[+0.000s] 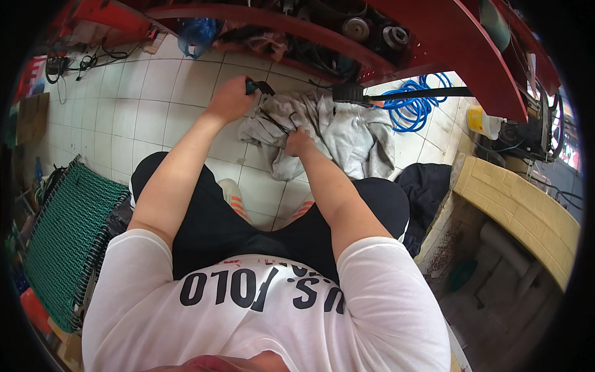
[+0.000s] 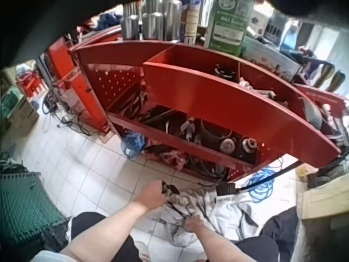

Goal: The person works on mechanical parts by hand and with a wrench at a repair station, picking up and arranging components on a tray and in a drawer.

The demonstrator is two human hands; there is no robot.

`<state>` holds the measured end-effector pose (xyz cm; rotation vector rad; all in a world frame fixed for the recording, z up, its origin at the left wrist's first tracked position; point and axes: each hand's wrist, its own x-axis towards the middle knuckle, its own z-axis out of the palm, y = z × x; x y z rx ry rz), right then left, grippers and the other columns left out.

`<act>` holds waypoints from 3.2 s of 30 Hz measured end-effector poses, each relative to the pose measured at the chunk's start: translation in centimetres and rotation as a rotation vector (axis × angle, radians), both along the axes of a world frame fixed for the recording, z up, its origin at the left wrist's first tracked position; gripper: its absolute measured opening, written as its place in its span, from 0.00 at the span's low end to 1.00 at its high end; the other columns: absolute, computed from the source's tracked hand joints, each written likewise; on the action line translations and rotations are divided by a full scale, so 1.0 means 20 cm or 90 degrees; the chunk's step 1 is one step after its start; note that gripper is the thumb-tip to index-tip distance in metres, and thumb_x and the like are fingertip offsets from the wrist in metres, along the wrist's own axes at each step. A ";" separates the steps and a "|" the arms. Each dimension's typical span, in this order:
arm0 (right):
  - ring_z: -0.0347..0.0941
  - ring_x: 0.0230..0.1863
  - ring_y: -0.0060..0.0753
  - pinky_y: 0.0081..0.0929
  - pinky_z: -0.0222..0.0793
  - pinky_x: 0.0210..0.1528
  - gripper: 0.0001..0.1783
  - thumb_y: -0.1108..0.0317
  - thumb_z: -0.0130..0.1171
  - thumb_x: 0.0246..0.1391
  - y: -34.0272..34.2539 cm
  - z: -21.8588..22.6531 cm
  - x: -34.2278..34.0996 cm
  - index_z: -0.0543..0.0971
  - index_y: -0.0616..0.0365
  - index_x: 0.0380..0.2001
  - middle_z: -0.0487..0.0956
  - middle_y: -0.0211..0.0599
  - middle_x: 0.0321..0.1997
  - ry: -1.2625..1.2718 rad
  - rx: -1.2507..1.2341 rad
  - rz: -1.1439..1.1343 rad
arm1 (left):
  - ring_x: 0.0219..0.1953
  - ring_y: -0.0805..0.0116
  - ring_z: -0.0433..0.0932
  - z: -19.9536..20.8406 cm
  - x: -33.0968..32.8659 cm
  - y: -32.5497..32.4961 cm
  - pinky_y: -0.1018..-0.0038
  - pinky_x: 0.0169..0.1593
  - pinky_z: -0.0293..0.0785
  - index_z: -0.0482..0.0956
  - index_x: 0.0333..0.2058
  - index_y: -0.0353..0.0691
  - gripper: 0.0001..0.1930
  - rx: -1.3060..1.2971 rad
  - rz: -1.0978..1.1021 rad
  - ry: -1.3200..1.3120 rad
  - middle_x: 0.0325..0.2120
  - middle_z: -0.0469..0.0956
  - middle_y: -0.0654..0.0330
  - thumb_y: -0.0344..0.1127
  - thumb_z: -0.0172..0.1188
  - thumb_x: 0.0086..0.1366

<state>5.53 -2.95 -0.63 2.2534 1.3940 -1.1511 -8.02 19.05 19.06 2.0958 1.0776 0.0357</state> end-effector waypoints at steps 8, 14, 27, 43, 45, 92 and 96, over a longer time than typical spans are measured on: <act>0.80 0.54 0.54 0.43 0.77 0.59 0.18 0.62 0.65 0.48 0.03 -0.09 0.22 0.88 0.61 0.40 0.84 0.55 0.49 0.031 0.130 0.035 | 0.51 0.35 0.79 0.01 0.02 0.00 0.51 0.54 0.75 0.81 0.47 0.33 0.16 0.006 -0.018 -0.020 0.44 0.82 0.38 0.38 0.64 0.66; 0.84 0.44 0.51 0.41 0.79 0.53 0.13 0.63 0.71 0.46 0.19 0.21 0.26 0.89 0.56 0.35 0.87 0.49 0.40 0.098 0.262 -0.206 | 0.51 0.35 0.79 0.05 0.02 0.02 0.51 0.53 0.75 0.81 0.46 0.34 0.16 0.008 -0.027 -0.061 0.43 0.83 0.39 0.39 0.64 0.66; 0.78 0.41 0.12 0.16 0.72 0.48 0.07 0.73 0.68 0.65 0.35 1.58 0.33 0.86 0.60 0.45 0.86 0.26 0.42 0.405 0.815 -0.576 | 0.51 0.35 0.79 0.11 0.11 0.01 0.51 0.52 0.76 0.79 0.49 0.34 0.16 0.046 0.013 -0.228 0.45 0.82 0.40 0.33 0.65 0.65; 0.85 0.43 0.20 0.19 0.78 0.48 0.07 0.73 0.66 0.66 0.36 1.49 0.27 0.83 0.63 0.46 0.87 0.33 0.41 0.517 0.810 -0.493 | 0.50 0.43 0.81 0.24 0.16 -0.07 0.59 0.53 0.76 0.78 0.52 0.36 0.19 0.034 -0.064 -0.314 0.45 0.82 0.45 0.25 0.64 0.61; 0.85 0.43 0.20 0.19 0.78 0.48 0.08 0.73 0.66 0.67 0.36 1.49 0.27 0.83 0.63 0.46 0.87 0.33 0.41 0.515 0.805 -0.490 | 0.50 0.43 0.81 0.26 0.17 -0.08 0.59 0.53 0.76 0.78 0.52 0.36 0.19 0.035 -0.075 -0.308 0.45 0.82 0.45 0.25 0.64 0.61; 0.77 0.34 0.42 0.38 0.72 0.37 0.18 0.63 0.71 0.54 0.44 1.39 0.17 0.84 0.55 0.47 0.77 0.36 0.28 0.216 0.729 -0.099 | 0.49 0.38 0.80 0.12 0.18 -0.03 0.54 0.50 0.77 0.78 0.49 0.35 0.19 0.084 0.002 -0.391 0.43 0.82 0.44 0.24 0.66 0.57; 0.80 0.37 0.41 0.37 0.73 0.39 0.15 0.64 0.67 0.57 0.41 1.12 0.13 0.82 0.56 0.46 0.80 0.41 0.34 0.281 0.579 -0.263 | 0.48 0.36 0.81 0.07 0.10 0.10 0.54 0.49 0.77 0.79 0.49 0.34 0.16 0.029 0.184 -0.317 0.41 0.84 0.41 0.31 0.66 0.62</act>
